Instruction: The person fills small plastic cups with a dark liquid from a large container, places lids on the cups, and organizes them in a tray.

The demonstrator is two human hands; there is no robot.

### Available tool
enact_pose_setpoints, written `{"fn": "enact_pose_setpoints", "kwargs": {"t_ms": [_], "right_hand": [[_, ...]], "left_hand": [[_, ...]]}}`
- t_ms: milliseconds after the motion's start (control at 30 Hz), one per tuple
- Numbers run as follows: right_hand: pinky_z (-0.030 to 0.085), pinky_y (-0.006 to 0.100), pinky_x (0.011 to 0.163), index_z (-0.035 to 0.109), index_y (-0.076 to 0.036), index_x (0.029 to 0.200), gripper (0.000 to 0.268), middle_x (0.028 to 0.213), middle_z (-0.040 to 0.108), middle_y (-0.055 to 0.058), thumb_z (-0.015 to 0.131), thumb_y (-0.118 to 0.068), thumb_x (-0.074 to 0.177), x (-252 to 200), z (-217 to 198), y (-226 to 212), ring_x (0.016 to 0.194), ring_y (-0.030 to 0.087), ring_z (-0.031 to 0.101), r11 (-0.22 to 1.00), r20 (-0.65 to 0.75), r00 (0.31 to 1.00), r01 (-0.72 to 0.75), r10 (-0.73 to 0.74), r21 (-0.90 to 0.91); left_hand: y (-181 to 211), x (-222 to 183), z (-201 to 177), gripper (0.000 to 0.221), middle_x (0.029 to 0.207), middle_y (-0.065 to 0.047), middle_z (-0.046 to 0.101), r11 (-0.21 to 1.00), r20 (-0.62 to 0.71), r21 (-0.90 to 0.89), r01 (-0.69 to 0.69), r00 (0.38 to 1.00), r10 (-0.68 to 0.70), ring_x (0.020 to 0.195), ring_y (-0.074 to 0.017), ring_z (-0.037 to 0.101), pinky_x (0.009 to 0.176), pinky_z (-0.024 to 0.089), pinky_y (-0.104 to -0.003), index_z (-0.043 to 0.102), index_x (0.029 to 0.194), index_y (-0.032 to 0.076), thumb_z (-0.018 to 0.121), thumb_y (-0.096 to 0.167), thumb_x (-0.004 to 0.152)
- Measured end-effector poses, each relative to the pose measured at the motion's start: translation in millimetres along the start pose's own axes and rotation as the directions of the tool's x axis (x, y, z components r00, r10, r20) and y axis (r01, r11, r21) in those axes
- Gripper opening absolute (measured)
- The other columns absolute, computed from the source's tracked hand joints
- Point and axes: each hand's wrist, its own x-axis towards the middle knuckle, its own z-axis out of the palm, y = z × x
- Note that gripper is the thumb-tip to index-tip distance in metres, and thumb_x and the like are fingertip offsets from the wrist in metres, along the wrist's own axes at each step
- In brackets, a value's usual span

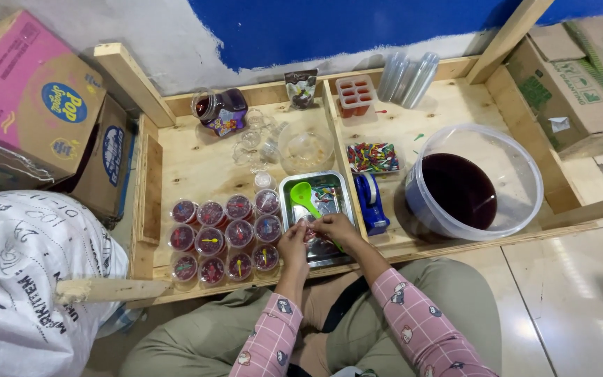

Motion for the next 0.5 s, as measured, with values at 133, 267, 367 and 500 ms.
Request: {"fn": "enact_pose_setpoints", "kwargs": {"t_ms": [133,267,367,500], "right_hand": [[0.061,0.026,0.056,0.076,0.007,0.102,0.025,0.083,0.074,0.019,0.082,-0.01,0.083,-5,4,-7,0.065,0.019,0.071,1.0,-0.014,1.0,-0.016,0.016,-0.022],[0.06,0.023,0.054,0.079,0.0,0.099,0.022,0.081,0.074,0.015,0.08,-0.018,0.086,4,5,0,0.062,0.016,0.069,0.989,-0.063,0.998,-0.002,-0.007,-0.151],[0.061,0.025,0.052,0.081,-0.007,0.097,0.019,0.081,0.075,0.014,0.079,-0.024,0.089,20,0,9,0.063,0.018,0.071,0.951,-0.096,0.993,0.031,-0.063,-0.309],[0.059,0.042,0.085,0.08,-0.019,0.095,0.021,0.096,0.075,0.009,0.066,-0.035,0.096,9,10,2,0.097,0.031,0.073,0.64,-0.056,0.963,0.132,-0.264,-0.757]], "left_hand": [[4,-5,-1,0.02,0.074,-0.007,0.068,1.0,-0.007,0.017,-0.02,1.0,0.021,0.056,-0.0108,0.06,0.044,0.043,-0.017,0.075,0.101,0.005,0.078,0.021,0.09],[-10,7,-4,0.015,0.07,-0.009,0.073,0.97,-0.069,0.222,-0.102,0.99,0.12,0.055,-0.0152,0.067,0.045,0.051,-0.021,0.079,0.094,0.009,0.081,0.021,0.085],[-28,24,-8,0.016,0.074,-0.002,0.076,0.826,-0.1,0.545,-0.144,0.967,0.235,0.07,-0.0186,0.073,0.059,0.058,-0.027,0.08,0.092,0.023,0.08,0.034,0.08],[-17,-1,-7,0.022,0.082,-0.003,0.078,0.561,0.021,0.716,-0.415,0.816,0.577,0.081,-0.0276,0.075,0.07,0.06,-0.04,0.077,0.105,0.026,0.074,0.028,0.083]]}}
